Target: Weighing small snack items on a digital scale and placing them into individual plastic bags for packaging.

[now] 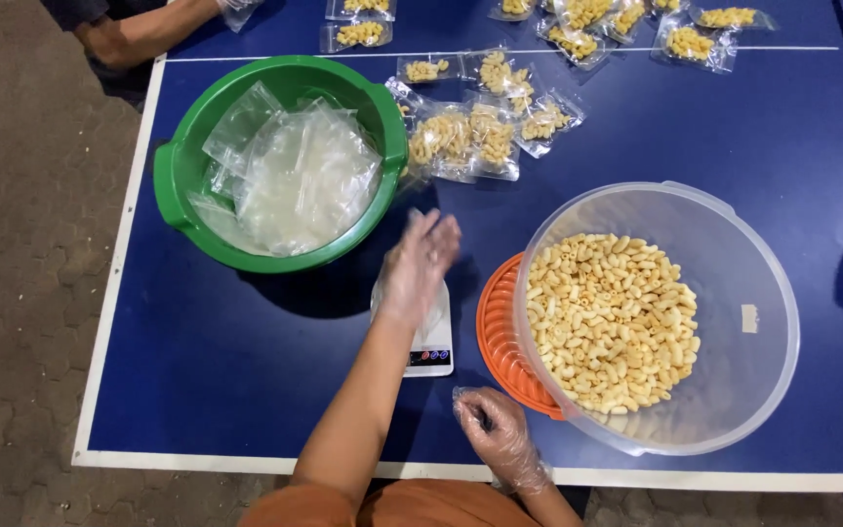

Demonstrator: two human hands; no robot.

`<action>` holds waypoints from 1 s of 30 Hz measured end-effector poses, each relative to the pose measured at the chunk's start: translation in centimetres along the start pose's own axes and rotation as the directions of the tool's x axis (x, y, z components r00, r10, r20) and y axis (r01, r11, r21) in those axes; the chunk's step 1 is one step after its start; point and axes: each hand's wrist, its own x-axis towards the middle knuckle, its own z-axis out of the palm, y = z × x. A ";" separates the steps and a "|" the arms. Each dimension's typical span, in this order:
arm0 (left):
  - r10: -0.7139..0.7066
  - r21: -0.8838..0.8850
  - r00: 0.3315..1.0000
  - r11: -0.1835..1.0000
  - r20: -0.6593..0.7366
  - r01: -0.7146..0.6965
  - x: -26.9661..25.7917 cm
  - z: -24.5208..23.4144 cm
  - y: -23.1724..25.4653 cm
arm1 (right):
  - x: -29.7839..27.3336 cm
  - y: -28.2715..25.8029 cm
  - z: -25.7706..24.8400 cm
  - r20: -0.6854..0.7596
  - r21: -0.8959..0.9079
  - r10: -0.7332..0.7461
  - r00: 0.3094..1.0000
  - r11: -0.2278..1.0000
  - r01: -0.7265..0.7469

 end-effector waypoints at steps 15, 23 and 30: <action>0.365 0.838 0.845 -0.521 0.391 -0.163 0.7 2.3 22.9 | -0.9 0.3 0.6 0.002 -0.071 -0.031 1.000 0.997 0.031; 0.190 0.877 0.981 -0.463 -0.040 0.125 3.6 -0.9 23.7 | -1.6 1.3 1.1 -0.029 -0.084 0.030 0.999 0.996 -0.032; 0.354 0.675 0.699 -0.695 0.622 -0.249 8.8 -7.4 25.4 | -1.7 1.9 1.2 -0.048 -0.102 0.021 0.999 0.994 -0.026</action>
